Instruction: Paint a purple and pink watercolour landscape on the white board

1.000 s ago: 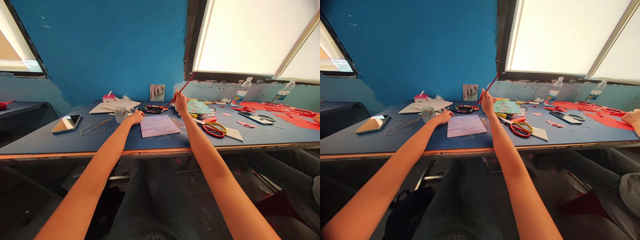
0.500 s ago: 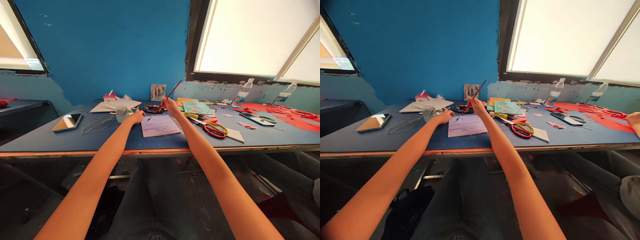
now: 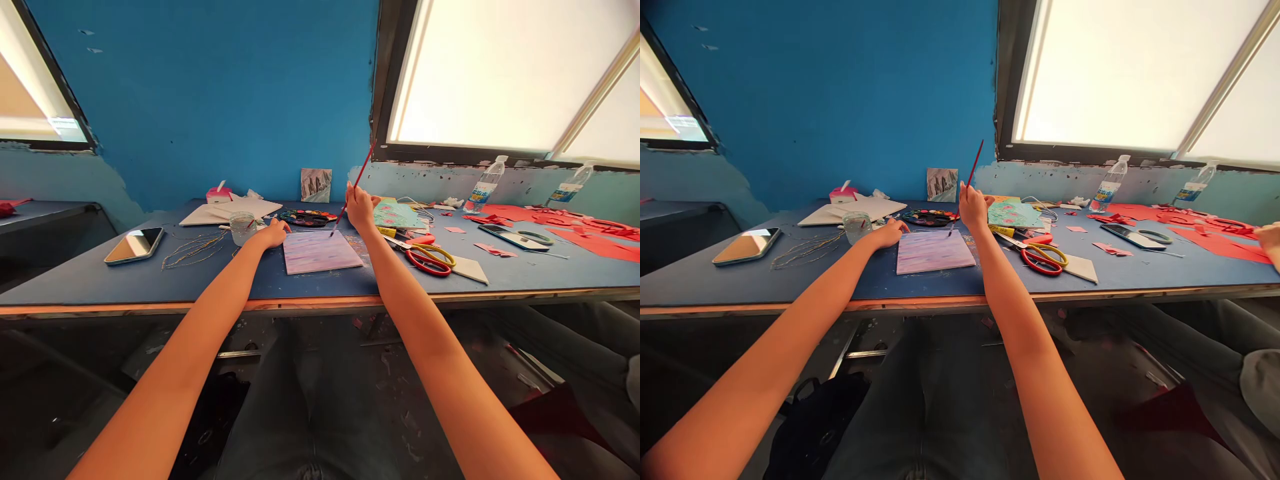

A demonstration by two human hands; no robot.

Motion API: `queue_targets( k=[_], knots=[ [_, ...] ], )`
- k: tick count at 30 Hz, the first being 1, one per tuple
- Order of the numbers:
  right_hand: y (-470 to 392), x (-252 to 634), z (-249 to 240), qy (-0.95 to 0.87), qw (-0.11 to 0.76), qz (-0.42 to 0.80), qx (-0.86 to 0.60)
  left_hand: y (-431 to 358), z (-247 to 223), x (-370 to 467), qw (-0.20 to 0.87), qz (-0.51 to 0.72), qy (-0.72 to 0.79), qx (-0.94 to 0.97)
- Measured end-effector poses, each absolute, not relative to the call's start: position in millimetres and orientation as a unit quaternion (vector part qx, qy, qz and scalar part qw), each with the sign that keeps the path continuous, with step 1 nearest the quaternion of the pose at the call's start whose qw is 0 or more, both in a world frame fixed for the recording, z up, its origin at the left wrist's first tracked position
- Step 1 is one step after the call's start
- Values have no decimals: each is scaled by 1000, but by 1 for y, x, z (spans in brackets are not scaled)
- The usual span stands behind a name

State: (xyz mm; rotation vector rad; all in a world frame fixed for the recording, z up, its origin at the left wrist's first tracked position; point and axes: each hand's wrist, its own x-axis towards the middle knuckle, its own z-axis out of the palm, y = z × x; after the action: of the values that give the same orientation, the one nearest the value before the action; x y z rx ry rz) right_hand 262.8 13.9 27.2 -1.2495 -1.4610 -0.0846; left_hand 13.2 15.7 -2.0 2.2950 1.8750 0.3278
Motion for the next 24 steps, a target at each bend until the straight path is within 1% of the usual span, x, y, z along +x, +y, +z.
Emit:
queue_targets(
  k=[2,5,7,9,13,16,20,24],
  knots=[
    [13,265,28,-603,594,-38,-530,16,-2,13,79,111,627,767],
    [9,258,28,-631,612,33,-475,14,-1,13,81,112,626,767],
    [5,248,27,-661,605,92,-434,13,0,13,83,111,626,768],
    [0,239,26,-685,589,124,-411,11,1,13,85,110,626,767],
    [-5,232,24,-710,560,127,-409,10,2,14,86,114,627,766],
    [0,237,23,-714,556,140,-401,10,2,14,91,114,630,763],
    [16,251,21,-687,585,90,-421,10,1,14,94,116,630,762],
    [27,273,20,-594,624,1,-508,10,1,14,94,121,629,762]
  ],
)
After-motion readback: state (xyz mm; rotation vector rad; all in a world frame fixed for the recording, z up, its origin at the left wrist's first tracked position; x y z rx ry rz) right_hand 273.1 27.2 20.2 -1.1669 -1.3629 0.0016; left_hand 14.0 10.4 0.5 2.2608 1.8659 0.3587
